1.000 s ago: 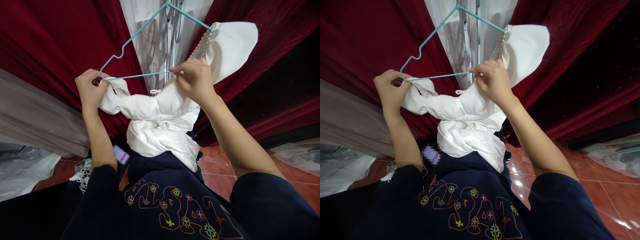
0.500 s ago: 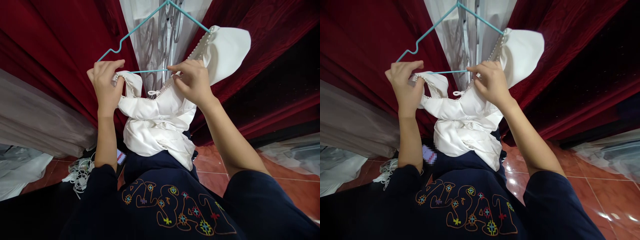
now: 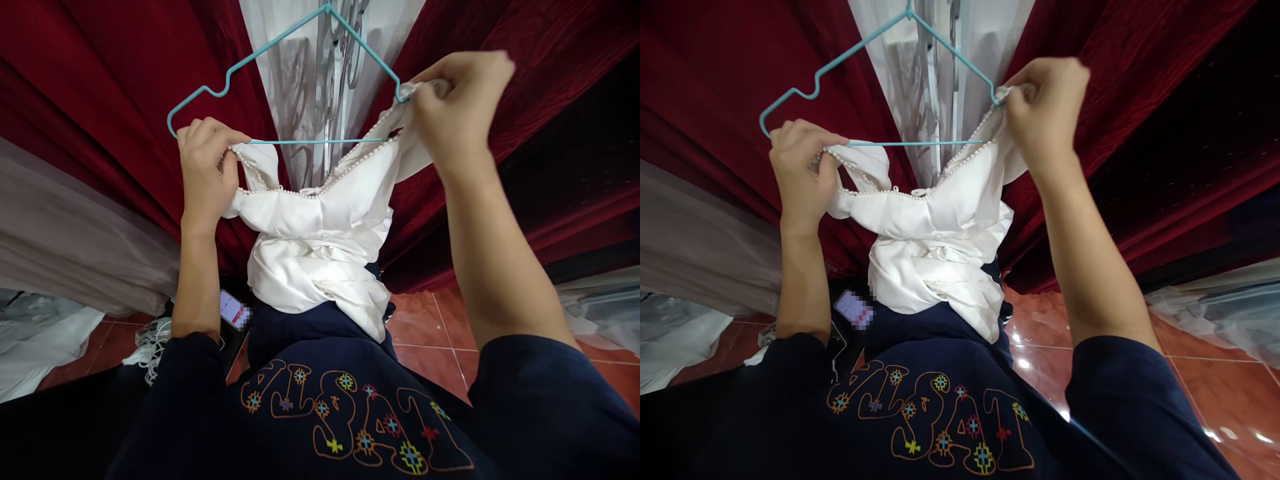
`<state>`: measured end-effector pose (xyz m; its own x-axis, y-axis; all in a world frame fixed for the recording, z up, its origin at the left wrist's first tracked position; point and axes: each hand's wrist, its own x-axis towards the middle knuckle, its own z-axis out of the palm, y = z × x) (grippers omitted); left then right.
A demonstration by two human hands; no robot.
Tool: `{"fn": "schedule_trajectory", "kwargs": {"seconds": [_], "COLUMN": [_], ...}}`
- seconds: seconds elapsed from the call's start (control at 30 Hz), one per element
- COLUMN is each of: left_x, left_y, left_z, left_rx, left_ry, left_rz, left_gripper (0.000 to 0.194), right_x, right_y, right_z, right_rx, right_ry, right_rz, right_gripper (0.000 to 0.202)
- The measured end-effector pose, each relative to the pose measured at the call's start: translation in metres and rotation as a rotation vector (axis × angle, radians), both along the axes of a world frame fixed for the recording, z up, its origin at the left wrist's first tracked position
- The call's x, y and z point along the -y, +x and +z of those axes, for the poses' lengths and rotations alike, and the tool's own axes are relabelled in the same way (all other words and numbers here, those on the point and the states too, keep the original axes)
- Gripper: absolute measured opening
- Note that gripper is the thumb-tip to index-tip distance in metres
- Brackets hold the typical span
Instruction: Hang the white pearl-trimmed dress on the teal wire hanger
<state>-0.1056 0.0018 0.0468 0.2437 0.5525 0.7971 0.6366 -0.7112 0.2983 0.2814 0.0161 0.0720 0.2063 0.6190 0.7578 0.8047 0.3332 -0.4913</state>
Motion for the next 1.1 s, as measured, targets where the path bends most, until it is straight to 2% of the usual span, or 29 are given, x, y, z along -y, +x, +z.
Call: {"fn": "schedule_trajectory", "kwargs": {"seconds": [0.1, 0.2, 0.27, 0.3, 0.4, 0.43, 0.5, 0.63, 0.73, 0.87, 1.0, 1.1], "left_x": [0.001, 0.005, 0.008, 0.008, 0.005, 0.004, 0.000, -0.002, 0.003, 0.015, 0.017, 0.003], "left_y": [-0.001, 0.004, 0.010, 0.012, 0.016, 0.016, 0.016, 0.015, 0.011, -0.003, -0.023, -0.037], "left_z": [0.002, 0.003, 0.002, 0.000, -0.006, -0.008, -0.012, -0.014, -0.017, -0.031, -0.047, -0.045], "left_rx": [-0.031, -0.039, -0.027, -0.023, -0.029, -0.029, -0.013, 0.019, 0.038, 0.157, 0.347, 0.470], "left_ry": [0.039, 0.076, 0.093, 0.093, 0.061, 0.042, 0.016, -0.020, -0.010, 0.059, 0.012, -0.079], "left_rz": [0.030, 0.055, 0.049, 0.045, 0.039, 0.037, 0.044, 0.071, 0.074, 0.159, 0.227, 0.212], "left_gripper": [0.010, 0.013, 0.018, 0.020, 0.021, 0.020, 0.018, 0.015, 0.012, 0.013, 0.009, 0.026], "right_x": [0.010, 0.023, 0.033, 0.039, 0.054, 0.057, 0.055, 0.031, 0.018, 0.024, 0.034, 0.038], "right_y": [0.025, 0.053, 0.065, 0.067, 0.057, 0.047, 0.024, -0.020, -0.032, -0.024, -0.010, -0.007], "right_z": [0.006, -0.006, -0.016, -0.020, -0.022, -0.020, -0.016, -0.019, -0.033, -0.041, -0.033, -0.027], "right_rx": [-0.006, 0.033, 0.064, 0.084, 0.132, 0.137, 0.139, 0.155, 0.137, 0.057, 0.095, 0.184], "right_ry": [-0.037, -0.177, -0.282, -0.306, -0.211, -0.148, -0.059, -0.054, -0.089, -0.040, 0.007, -0.006], "right_rz": [-0.127, -0.267, -0.232, -0.151, 0.196, 0.278, 0.348, 0.378, 0.364, 0.241, 0.198, 0.144], "right_gripper": [0.027, 0.018, 0.023, 0.028, 0.033, 0.030, 0.023, 0.026, 0.025, 0.012, 0.013, 0.015]}}
